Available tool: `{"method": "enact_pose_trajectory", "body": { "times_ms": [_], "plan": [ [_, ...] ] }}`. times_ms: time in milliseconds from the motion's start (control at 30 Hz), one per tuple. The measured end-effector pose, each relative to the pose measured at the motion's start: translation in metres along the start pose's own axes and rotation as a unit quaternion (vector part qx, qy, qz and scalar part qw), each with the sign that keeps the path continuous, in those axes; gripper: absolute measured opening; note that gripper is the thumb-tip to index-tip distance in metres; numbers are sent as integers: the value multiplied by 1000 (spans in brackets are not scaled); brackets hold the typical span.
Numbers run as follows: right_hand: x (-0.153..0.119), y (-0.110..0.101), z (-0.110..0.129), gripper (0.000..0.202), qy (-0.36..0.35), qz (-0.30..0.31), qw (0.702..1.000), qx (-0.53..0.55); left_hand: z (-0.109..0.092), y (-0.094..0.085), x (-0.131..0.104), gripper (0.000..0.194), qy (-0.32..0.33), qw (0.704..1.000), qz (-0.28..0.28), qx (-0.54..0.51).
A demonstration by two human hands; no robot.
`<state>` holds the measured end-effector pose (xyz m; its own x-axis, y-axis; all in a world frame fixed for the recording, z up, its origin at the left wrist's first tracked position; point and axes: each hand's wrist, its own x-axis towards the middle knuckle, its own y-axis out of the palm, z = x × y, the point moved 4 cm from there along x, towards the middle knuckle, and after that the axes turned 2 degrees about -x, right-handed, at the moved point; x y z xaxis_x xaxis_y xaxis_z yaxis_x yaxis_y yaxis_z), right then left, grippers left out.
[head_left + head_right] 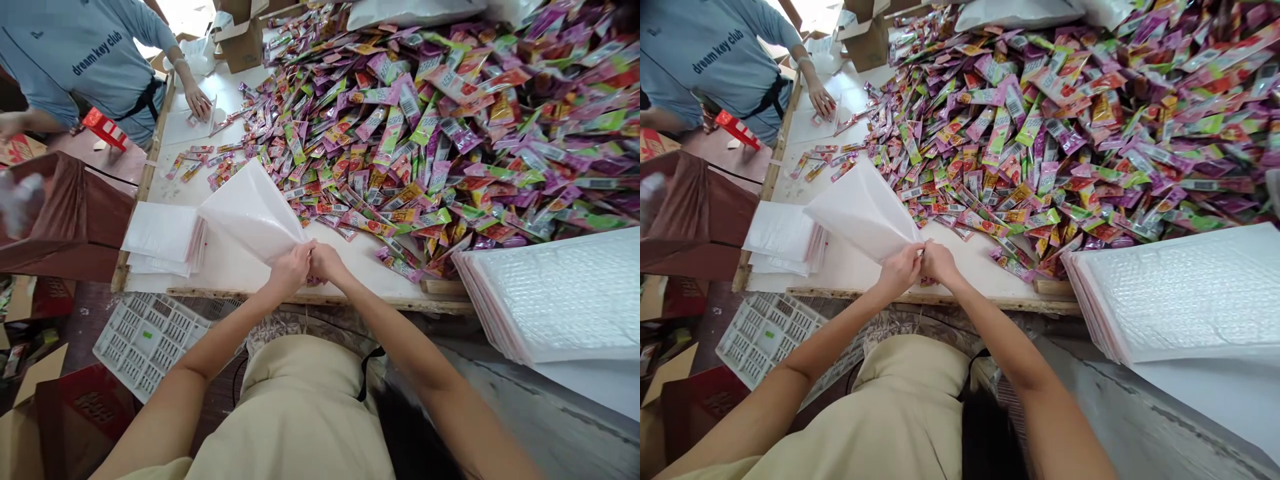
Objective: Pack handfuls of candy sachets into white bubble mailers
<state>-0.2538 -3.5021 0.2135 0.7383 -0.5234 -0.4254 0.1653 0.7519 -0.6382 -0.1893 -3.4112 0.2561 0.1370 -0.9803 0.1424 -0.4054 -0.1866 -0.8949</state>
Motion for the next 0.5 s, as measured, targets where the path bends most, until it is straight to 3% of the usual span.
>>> {"method": "enact_pose_trajectory", "body": {
  "times_ms": [100,167,233,300,367,500],
  "plan": [
    [1,-6,-16,27,64,-21,990,121,8,1,-30,57,-57,985,-158,32],
    [1,-7,-21,28,90,-38,978,186,17,4,-43,77,-129,973,-190,35],
    [1,-4,-23,28,94,-50,971,215,26,9,-43,73,-183,973,-139,-1],
    [1,0,-22,28,90,-61,963,247,32,10,-34,55,-215,974,-72,-23],
    [-1,6,-19,28,100,-58,937,330,36,7,-24,48,-249,968,-23,7],
    [-5,17,-7,28,105,-12,807,581,31,10,-25,35,-270,959,66,60]
  ]
}}
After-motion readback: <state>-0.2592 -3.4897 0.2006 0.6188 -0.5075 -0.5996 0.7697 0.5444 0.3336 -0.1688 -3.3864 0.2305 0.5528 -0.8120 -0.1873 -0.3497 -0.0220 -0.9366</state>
